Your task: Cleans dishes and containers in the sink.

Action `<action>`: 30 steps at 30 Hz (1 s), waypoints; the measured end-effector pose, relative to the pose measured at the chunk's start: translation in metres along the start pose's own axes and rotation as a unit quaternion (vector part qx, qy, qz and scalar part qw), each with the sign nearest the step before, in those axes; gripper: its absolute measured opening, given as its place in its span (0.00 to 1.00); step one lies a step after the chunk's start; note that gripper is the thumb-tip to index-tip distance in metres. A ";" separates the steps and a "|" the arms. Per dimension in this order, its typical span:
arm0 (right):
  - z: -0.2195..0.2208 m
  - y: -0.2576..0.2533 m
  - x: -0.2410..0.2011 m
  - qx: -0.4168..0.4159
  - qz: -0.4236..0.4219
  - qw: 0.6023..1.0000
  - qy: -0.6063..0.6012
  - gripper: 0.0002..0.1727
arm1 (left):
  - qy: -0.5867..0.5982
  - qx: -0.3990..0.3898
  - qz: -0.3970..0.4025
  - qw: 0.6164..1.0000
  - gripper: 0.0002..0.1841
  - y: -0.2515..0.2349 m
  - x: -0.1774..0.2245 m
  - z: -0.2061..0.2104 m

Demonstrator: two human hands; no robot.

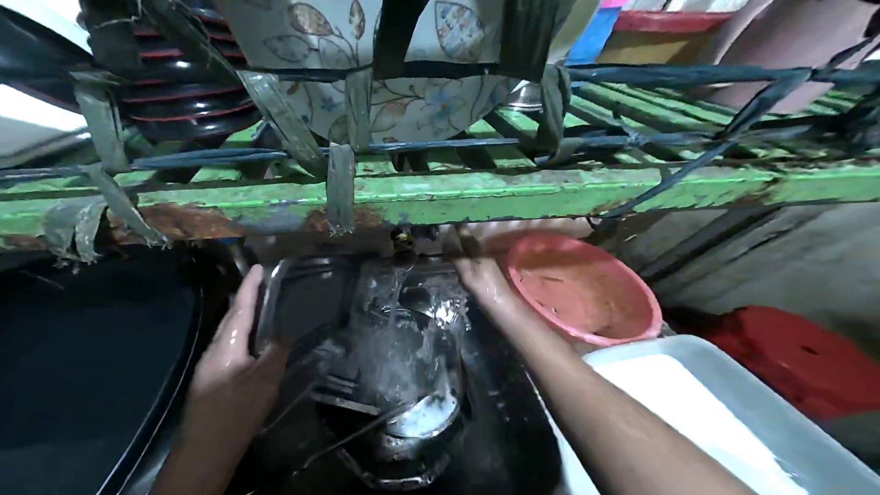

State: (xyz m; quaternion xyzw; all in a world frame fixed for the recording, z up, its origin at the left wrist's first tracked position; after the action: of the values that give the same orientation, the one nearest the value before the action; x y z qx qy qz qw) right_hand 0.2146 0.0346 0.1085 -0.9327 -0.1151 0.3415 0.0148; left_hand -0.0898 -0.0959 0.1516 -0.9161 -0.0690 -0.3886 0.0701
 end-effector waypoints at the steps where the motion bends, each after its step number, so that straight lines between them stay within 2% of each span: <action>1: -0.014 -0.009 -0.027 0.036 -0.049 0.993 0.097 0.21 | 0.009 0.023 -0.005 1.000 0.41 0.003 -0.004 -0.006; 2: -0.020 -0.021 -0.046 0.008 -0.025 0.988 0.151 0.19 | 0.043 0.035 -0.026 0.998 0.41 0.004 -0.014 -0.009; 3: -0.015 -0.029 -0.062 -0.124 0.049 0.971 0.199 0.21 | 0.095 0.036 -0.054 0.993 0.42 0.002 -0.028 -0.008; 4: -0.005 -0.035 -0.071 -0.239 0.080 0.940 0.228 0.23 | 0.158 0.029 -0.073 0.984 0.42 -0.001 -0.044 -0.002; 5: 0.008 -0.042 -0.074 -0.318 0.065 0.916 0.236 0.24 | 0.224 0.018 -0.089 0.970 0.41 -0.003 -0.060 0.009; 6: 0.023 -0.054 -0.069 -0.357 0.021 0.901 0.245 0.24 | 0.277 0.009 -0.112 0.954 0.36 -0.003 -0.076 0.022; 8: 0.037 -0.062 -0.055 -0.372 -0.001 0.881 0.293 0.26 | 0.317 -0.024 -0.185 0.930 0.28 0.005 -0.108 0.058; 9: 0.042 -0.070 -0.045 -0.258 -0.123 0.915 0.286 0.24 | 0.333 -0.041 -0.226 0.915 0.25 0.012 -0.124 0.079; 10: 0.043 -0.070 -0.041 -0.108 -0.255 0.931 0.238 0.21 | 0.348 -0.055 -0.267 0.897 0.21 0.021 -0.137 0.100; 11: 0.047 -0.069 -0.049 -0.246 -0.048 0.943 0.220 0.22 | 0.365 -0.070 -0.303 0.877 0.19 0.030 -0.145 0.122; 12: 0.051 -0.070 -0.050 -0.297 0.054 0.938 0.169 0.23 | 0.384 -0.081 -0.322 0.862 0.17 0.037 -0.149 0.142; 13: 0.053 -0.073 -0.043 -0.326 0.084 0.930 0.148 0.24 | 0.401 -0.088 -0.331 0.850 0.17 0.040 -0.149 0.159; 14: 0.054 -0.074 -0.039 -0.322 0.076 0.933 0.145 0.24 | 0.414 -0.098 -0.332 0.842 0.19 0.041 -0.145 0.173; 16: 0.041 -0.072 -0.037 -0.247 0.024 0.956 0.158 0.24 | 0.424 -0.105 -0.301 0.848 0.20 0.034 -0.132 0.191; 17: 0.024 -0.062 -0.047 -0.190 0.030 0.967 0.166 0.25 | 0.426 -0.094 -0.274 0.857 0.20 0.028 -0.124 0.193; 18: 0.001 -0.047 -0.065 -0.138 0.050 0.974 0.174 0.26 | 0.415 -0.084 -0.241 0.873 0.22 0.022 -0.115 0.189; 19: -0.018 -0.031 -0.087 -0.120 0.074 0.977 0.162 0.28 | 0.394 -0.078 -0.209 0.892 0.28 0.015 -0.109 0.181; 21: -0.035 -0.018 -0.108 -0.084 0.047 0.985 0.144 0.29 | 0.324 -0.069 -0.134 0.934 0.39 0.009 -0.082 0.145; 24: -0.039 0.008 -0.099 -0.151 -0.004 0.968 0.203 0.23 | 0.144 -0.096 0.045 0.984 0.41 0.020 -0.015 0.076; 25: -0.042 0.022 -0.089 -0.173 -0.006 0.961 0.214 0.24 | 0.064 -0.108 0.076 0.989 0.41 0.027 0.006 0.060; 27: -0.056 0.051 -0.062 -0.161 -0.009 0.967 0.199 0.28 | -0.104 -0.154 0.083 0.979 0.40 0.047 0.042 0.040; 29: -0.076 0.090 -0.039 -0.144 -0.011 0.974 0.175 0.33 | -0.233 -0.218 0.080 0.944 0.37 0.071 0.079 0.028; 30: -0.087 0.111 -0.026 -0.137 -0.003 0.976 0.169 0.35 | -0.279 -0.222 0.125 0.926 0.35 0.082 0.093 0.025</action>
State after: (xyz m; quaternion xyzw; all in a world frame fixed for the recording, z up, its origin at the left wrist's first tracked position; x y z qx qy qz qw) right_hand 0.2734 -0.0745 0.1800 -0.9697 -0.1597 0.1597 -0.0929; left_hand 0.0066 -0.1651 0.1953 -0.9809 0.1177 -0.1104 -0.1089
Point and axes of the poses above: each hand's wrist, its own y-axis away from the middle knuckle, its own z-axis out of the palm, x = y × z, the point moved 9 cm from there along -y, towards the middle knuckle, and after that the axes turned 12 degrees about -x, right-handed, at the moved point
